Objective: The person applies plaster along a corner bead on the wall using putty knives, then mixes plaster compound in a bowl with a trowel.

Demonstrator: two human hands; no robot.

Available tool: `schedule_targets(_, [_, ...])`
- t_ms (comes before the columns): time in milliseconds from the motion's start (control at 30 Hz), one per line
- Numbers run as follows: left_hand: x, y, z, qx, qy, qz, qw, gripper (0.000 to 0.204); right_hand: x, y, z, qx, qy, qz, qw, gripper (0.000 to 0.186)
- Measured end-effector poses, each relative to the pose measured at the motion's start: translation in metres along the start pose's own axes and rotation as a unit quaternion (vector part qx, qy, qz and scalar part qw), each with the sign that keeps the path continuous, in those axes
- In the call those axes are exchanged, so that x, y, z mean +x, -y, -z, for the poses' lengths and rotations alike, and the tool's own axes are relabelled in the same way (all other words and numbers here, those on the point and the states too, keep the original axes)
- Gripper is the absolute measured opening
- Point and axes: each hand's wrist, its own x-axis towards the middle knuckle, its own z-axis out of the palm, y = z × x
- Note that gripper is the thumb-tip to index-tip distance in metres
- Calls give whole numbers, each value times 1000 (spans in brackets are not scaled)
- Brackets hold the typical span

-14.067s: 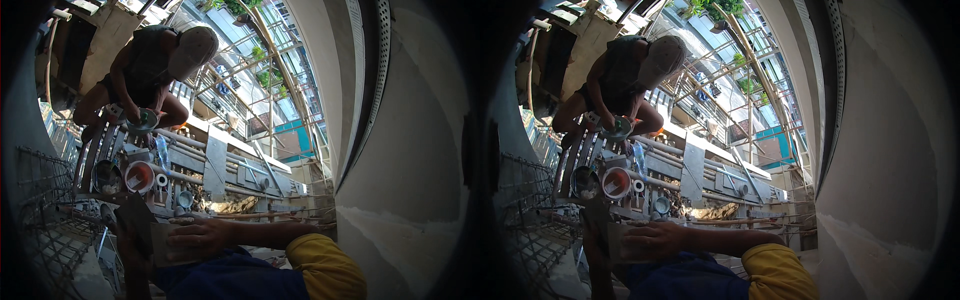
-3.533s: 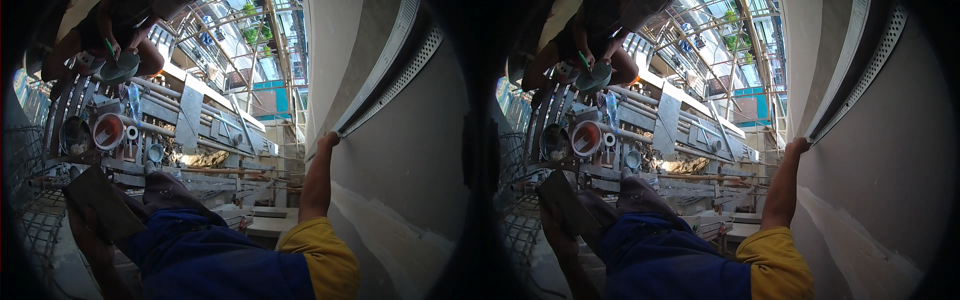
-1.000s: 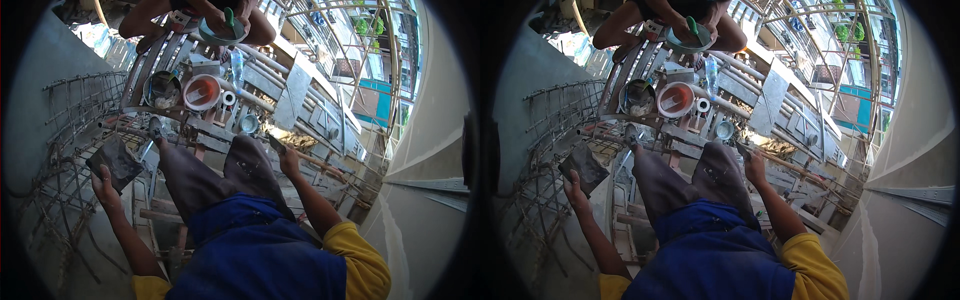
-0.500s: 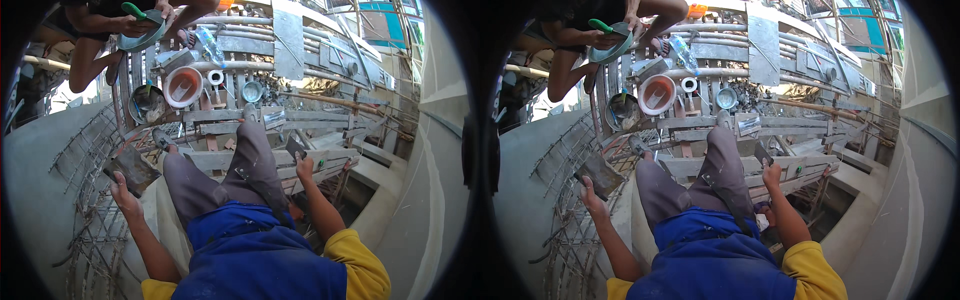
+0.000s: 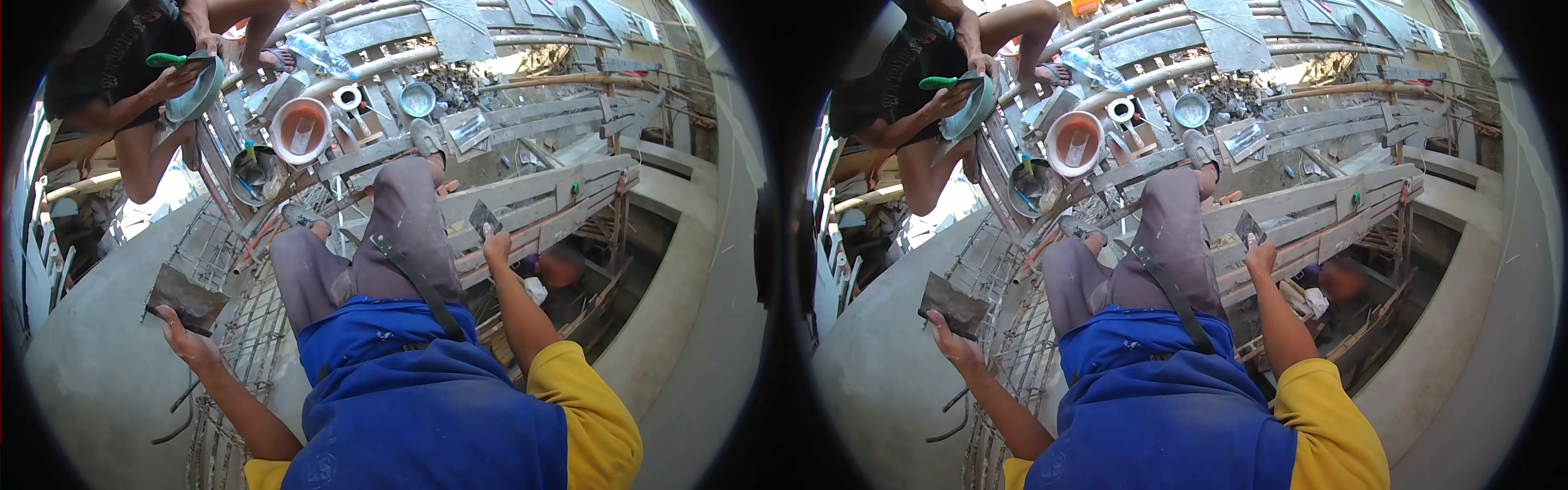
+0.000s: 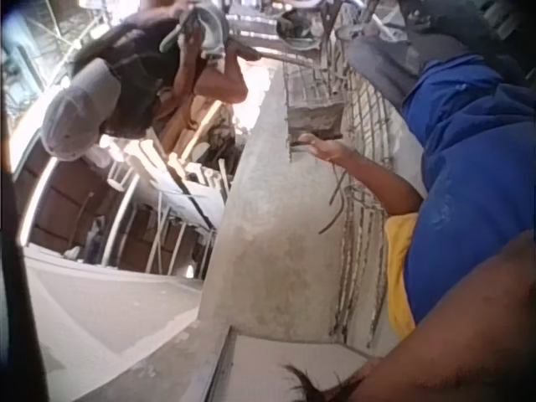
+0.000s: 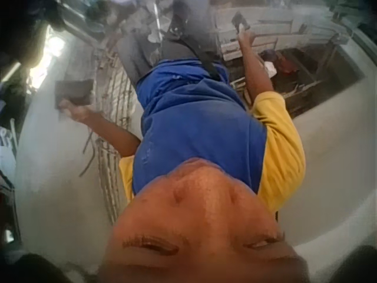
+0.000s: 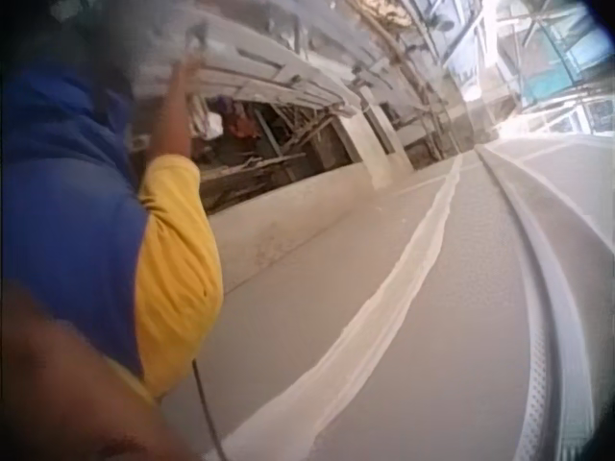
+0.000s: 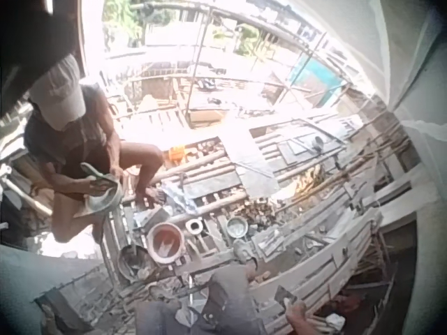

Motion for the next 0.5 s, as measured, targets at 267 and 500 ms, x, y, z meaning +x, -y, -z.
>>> schedule_targets(267, [-17,6,63,33,4,-25,999,64,14,3,6,42,-90,-48,994,49])
schedule_targets(500, [-42,47,106,90,-20,43,995,57,77,142,241,101,-280,442,846,29])
